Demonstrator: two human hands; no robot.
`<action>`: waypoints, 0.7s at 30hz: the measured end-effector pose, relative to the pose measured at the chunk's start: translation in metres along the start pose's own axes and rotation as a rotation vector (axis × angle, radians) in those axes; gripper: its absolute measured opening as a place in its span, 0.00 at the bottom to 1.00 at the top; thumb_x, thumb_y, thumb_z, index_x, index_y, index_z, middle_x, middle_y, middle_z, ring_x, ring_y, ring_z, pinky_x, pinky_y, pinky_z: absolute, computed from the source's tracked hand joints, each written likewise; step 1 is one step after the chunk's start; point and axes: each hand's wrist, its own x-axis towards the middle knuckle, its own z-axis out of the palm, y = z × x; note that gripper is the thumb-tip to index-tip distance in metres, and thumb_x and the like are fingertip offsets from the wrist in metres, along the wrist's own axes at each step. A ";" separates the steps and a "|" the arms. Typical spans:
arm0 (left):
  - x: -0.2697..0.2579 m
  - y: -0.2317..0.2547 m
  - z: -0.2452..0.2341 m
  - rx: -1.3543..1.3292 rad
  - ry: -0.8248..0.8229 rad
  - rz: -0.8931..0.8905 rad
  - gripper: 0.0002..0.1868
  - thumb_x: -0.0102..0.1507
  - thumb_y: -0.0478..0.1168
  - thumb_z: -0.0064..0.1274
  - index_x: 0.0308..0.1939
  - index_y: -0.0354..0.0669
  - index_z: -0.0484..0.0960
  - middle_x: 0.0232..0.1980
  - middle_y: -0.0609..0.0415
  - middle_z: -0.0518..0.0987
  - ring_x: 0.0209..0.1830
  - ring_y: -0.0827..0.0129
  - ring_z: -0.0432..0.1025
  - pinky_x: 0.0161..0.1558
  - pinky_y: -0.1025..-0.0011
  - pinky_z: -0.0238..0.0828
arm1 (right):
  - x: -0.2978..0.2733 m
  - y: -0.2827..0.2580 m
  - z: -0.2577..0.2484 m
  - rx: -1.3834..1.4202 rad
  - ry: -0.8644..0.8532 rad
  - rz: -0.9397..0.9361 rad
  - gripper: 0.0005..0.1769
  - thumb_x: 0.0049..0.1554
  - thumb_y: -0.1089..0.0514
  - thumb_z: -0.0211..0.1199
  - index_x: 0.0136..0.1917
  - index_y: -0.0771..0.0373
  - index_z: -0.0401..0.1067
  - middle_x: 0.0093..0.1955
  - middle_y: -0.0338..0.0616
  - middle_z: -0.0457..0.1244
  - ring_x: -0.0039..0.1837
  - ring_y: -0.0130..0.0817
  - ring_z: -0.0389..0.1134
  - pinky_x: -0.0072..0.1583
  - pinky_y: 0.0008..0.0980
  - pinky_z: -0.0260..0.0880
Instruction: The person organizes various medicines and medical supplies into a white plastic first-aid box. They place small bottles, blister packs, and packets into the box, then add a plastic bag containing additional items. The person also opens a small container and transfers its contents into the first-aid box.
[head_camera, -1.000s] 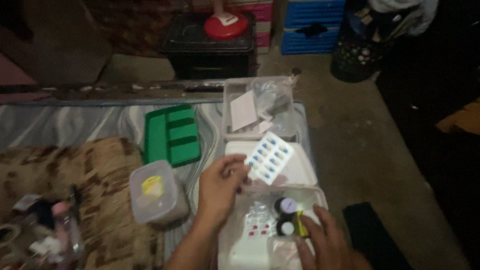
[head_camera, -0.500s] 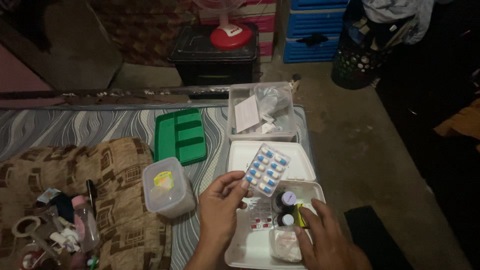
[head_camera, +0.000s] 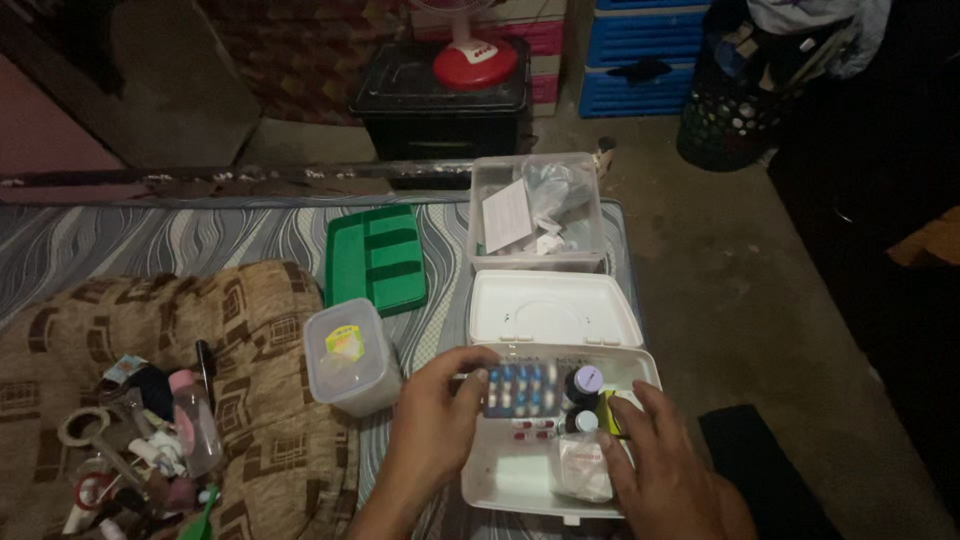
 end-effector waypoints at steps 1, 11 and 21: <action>0.003 0.000 0.001 0.122 -0.010 0.161 0.11 0.63 0.32 0.51 0.47 0.41 0.86 0.41 0.50 0.86 0.40 0.63 0.81 0.43 0.68 0.77 | 0.001 -0.001 0.000 -0.021 -0.028 0.023 0.29 0.55 0.50 0.60 0.69 0.59 0.68 0.75 0.55 0.52 0.73 0.53 0.57 0.68 0.48 0.62; 0.044 -0.019 0.052 0.788 -0.430 0.394 0.20 0.52 0.29 0.54 0.45 0.50 0.87 0.47 0.43 0.80 0.49 0.46 0.76 0.50 0.53 0.72 | 0.001 0.001 0.006 -0.005 -0.028 0.072 0.29 0.54 0.48 0.61 0.67 0.57 0.70 0.74 0.54 0.54 0.71 0.49 0.62 0.68 0.46 0.66; 0.071 -0.089 0.076 0.656 -0.200 0.627 0.18 0.52 0.27 0.52 0.45 0.39 0.84 0.44 0.38 0.82 0.46 0.43 0.77 0.47 0.52 0.74 | 0.008 0.004 0.008 -0.012 -0.089 0.085 0.30 0.56 0.48 0.60 0.69 0.59 0.68 0.77 0.57 0.53 0.69 0.48 0.65 0.66 0.47 0.69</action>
